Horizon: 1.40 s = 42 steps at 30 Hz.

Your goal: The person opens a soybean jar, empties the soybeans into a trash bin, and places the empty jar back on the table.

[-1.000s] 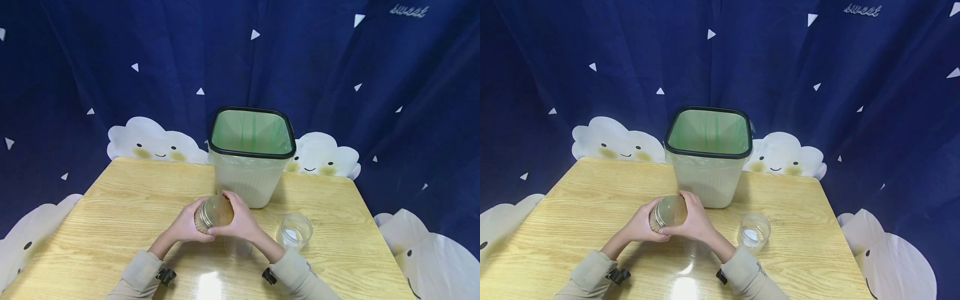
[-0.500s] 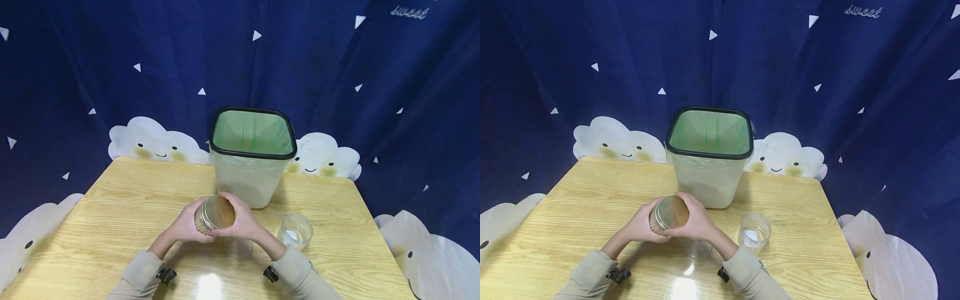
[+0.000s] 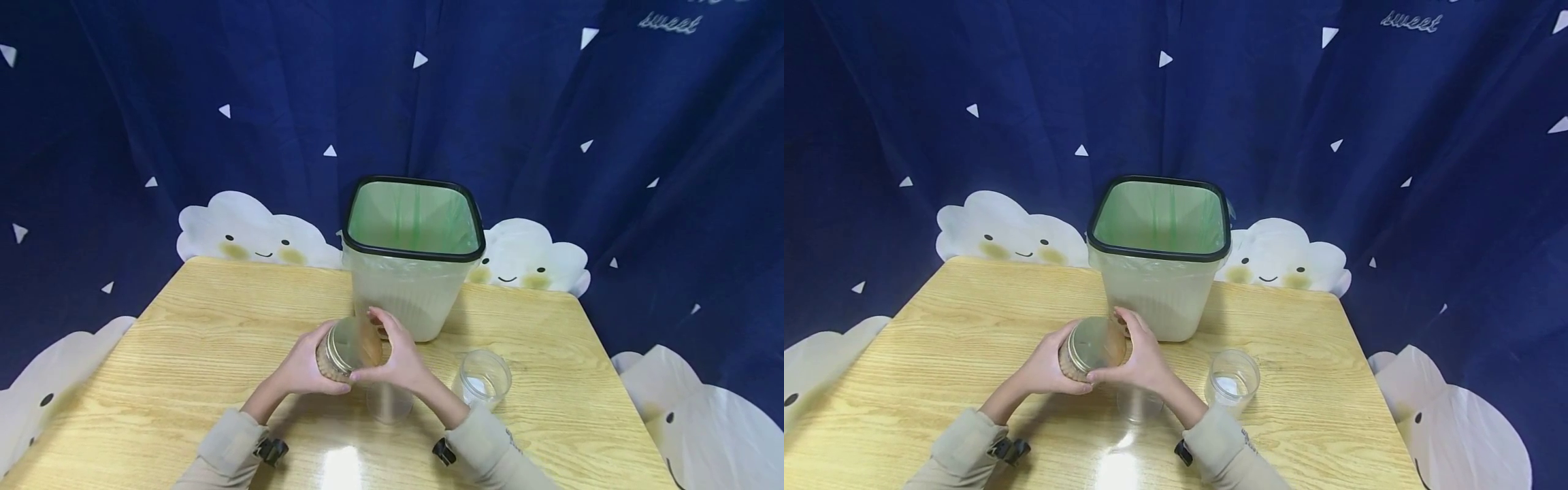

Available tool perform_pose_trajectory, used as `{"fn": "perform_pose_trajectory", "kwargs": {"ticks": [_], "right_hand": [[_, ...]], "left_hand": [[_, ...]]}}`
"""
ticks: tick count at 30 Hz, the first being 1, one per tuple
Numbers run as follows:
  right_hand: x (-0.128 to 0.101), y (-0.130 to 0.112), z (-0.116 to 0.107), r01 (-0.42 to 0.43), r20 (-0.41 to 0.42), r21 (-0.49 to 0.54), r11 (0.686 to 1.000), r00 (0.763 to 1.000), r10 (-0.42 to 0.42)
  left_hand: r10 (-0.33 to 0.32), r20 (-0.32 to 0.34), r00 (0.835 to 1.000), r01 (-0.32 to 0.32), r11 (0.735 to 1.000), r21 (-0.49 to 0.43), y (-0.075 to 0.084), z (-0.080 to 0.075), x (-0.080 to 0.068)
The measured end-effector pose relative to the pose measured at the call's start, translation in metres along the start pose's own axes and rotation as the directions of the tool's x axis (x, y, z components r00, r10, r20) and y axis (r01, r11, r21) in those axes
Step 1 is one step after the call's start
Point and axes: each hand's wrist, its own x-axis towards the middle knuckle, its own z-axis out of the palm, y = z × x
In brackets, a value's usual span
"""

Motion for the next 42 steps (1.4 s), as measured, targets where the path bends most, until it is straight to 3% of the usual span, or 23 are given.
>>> {"fn": "perform_pose_trajectory", "kwargs": {"ticks": [2, 5, 9, 13, 16, 20, 22, 25, 28, 31, 33, 36, 42], "right_hand": [[-0.003, -0.003, 0.007, -0.064, -0.063, 0.013, 0.998, 0.996, 0.065], [-0.006, -0.009, 0.016, -0.143, -0.138, 0.031, 0.989, 0.980, 0.146], [-0.006, -0.013, 0.018, -0.158, -0.172, 0.047, 0.986, 0.971, 0.164], [-0.004, -0.009, 0.012, -0.065, -0.104, 0.114, 0.991, 0.992, 0.076], [0.000, -0.004, 0.004, 0.043, -0.016, 0.228, 0.973, 0.999, -0.040], [0.005, 0.004, -0.004, 0.166, 0.072, 0.323, 0.932, 0.977, -0.199], [0.007, 0.006, -0.007, 0.192, 0.099, 0.322, 0.927, 0.967, -0.234], [0.007, 0.005, -0.008, 0.163, 0.095, 0.217, 0.962, 0.978, -0.187], [0.003, 0.000, -0.003, 0.056, 0.028, 0.063, 0.996, 0.998, -0.057], [-0.002, -0.006, 0.006, -0.067, -0.055, -0.025, 0.997, 0.996, 0.066], [-0.005, -0.008, 0.011, -0.116, -0.095, -0.028, 0.993, 0.989, 0.113], [-0.005, -0.008, 0.015, -0.122, -0.114, 0.007, 0.993, 0.986, 0.122], [-0.001, 0.000, 0.007, 0.013, -0.021, 0.154, 0.988, 1.000, -0.009]], "left_hand": [[-0.004, -0.027, 1.000, 0.004, 1.000, 0.022, -0.010, 0.004, -0.001], [-0.017, -0.051, 0.999, 0.019, 0.999, 0.038, -0.012, 0.007, -0.001], [-0.037, -0.059, 0.998, 0.040, 0.999, 0.035, -0.013, 0.008, -0.002], [-0.037, -0.039, 0.999, 0.038, 0.999, 0.015, -0.014, 0.007, -0.002], [-0.013, -0.007, 1.000, 0.013, 1.000, -0.008, -0.014, 0.005, -0.002], [0.029, 0.040, 0.999, -0.026, 0.998, -0.062, -0.013, 0.003, 0.000], [0.042, 0.052, 0.998, -0.037, 0.996, -0.084, -0.013, 0.003, 0.000], [0.026, 0.047, 0.999, -0.022, 0.997, -0.079, -0.011, 0.002, 0.001], [-0.003, 0.017, 1.000, 0.004, 0.999, -0.044, -0.009, 0.003, 0.000], [-0.021, -0.017, 1.000, 0.021, 1.000, -0.016, -0.010, 0.005, -0.001], [-0.024, -0.028, 0.999, 0.024, 1.000, -0.016, -0.011, 0.006, -0.001], [-0.025, -0.028, 0.999, 0.025, 1.000, -0.012, -0.013, 0.006, -0.002], [0.005, 0.013, 1.000, -0.004, 0.999, -0.040, -0.014, 0.003, -0.002]]}}
